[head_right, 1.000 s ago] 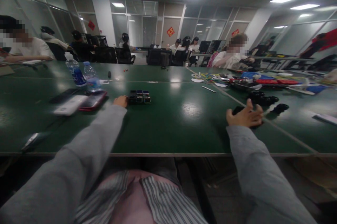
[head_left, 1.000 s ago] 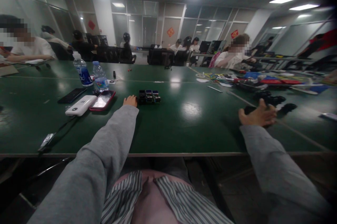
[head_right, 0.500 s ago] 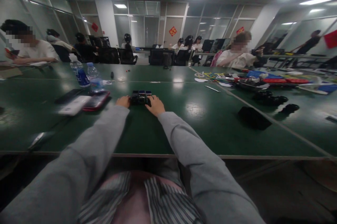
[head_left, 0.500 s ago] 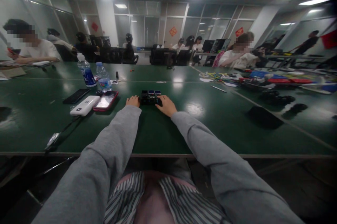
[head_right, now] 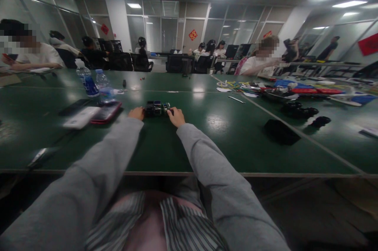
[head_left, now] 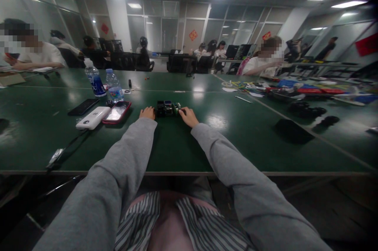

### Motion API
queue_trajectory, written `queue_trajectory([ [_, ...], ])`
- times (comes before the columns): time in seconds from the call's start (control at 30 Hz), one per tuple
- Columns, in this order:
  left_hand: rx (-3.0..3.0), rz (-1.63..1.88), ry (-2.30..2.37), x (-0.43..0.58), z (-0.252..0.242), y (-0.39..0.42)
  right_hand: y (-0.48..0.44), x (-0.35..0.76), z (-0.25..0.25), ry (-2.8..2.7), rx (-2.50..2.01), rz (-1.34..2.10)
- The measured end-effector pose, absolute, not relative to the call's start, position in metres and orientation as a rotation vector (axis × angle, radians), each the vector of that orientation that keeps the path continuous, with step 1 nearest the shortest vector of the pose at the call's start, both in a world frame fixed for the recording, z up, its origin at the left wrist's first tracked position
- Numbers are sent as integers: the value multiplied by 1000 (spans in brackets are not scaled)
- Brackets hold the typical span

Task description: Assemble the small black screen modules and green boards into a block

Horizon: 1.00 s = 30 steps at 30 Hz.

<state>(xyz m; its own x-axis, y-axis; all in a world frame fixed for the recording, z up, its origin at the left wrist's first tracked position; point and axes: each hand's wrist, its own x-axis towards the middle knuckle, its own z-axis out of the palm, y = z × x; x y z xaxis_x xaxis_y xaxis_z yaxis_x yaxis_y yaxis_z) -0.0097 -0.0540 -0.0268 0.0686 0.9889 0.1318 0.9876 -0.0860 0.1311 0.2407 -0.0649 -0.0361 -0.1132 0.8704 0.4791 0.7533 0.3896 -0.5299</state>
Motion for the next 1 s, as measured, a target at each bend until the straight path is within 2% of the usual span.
queue_trajectory([
  [0.2,2285,305,2125,-9,-28,-55,-69,231,-30,-1891,-1294,138],
  [0.33,2283,309,2133,-9,-29,-54,-64,228,-29,-1922,-1236,214],
  [0.63,2272,309,2130,-9,-30,-51,-52,237,-33,-1771,-1342,303],
  [1.0,2282,311,2121,-10,-30,-51,-38,244,-35,-1679,-1455,179],
])
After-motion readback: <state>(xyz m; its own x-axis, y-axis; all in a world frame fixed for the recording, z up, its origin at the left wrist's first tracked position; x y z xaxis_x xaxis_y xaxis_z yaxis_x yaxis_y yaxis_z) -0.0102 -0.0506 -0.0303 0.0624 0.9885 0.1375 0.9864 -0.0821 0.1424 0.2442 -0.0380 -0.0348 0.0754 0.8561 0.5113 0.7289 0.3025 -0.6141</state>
